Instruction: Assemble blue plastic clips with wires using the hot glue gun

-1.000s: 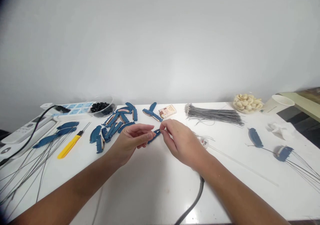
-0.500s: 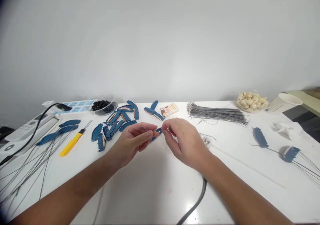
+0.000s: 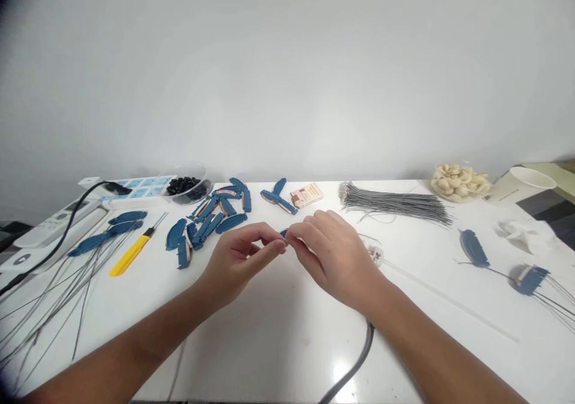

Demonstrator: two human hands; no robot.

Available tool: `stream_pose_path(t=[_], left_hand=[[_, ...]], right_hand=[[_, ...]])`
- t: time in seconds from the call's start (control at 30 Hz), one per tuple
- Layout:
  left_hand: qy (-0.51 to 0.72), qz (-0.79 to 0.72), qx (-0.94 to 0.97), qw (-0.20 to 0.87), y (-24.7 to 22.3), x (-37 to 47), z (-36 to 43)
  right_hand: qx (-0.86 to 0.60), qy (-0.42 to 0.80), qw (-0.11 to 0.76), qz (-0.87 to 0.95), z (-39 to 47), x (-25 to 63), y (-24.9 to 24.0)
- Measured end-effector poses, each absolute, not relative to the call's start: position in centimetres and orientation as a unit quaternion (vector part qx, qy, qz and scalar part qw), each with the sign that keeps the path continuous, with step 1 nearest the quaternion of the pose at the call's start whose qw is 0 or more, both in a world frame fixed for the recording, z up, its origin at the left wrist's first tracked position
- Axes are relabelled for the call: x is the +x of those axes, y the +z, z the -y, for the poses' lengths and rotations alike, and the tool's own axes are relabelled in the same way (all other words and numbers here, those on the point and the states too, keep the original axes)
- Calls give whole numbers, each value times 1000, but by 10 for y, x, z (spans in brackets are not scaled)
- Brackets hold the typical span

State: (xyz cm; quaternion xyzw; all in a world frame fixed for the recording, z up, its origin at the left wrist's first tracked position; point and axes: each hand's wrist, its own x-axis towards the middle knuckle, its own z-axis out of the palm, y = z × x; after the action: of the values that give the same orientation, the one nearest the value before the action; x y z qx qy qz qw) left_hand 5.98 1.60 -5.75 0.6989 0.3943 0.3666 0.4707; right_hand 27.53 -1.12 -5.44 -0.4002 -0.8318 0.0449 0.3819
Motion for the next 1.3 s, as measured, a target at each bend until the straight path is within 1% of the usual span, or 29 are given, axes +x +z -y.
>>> stream_pose_path(t=[0.2,0.3,0.53,1.03,1.17,1.3], left_hand=[[420,-275,834,230,-63,57,-19],[426,-254,850,177,-64,55,-20],[430,-220,866,127,-64,53,-21],[432,-214,869,109,-64,53,-22],[442,-218,864,106,-64,53,-20],[462,-232,849,109,-62,55,-17]], right_hand=[[-399,101,391,823,13,275,-51],[-392,122,397,821,14,276,-49],[-406,212,403,792,14,278,-52],[-412,239,393,786,17,279,-53],[-412,216,397,791,15,279,-55],[-399,143,428,799,14,278,-54]])
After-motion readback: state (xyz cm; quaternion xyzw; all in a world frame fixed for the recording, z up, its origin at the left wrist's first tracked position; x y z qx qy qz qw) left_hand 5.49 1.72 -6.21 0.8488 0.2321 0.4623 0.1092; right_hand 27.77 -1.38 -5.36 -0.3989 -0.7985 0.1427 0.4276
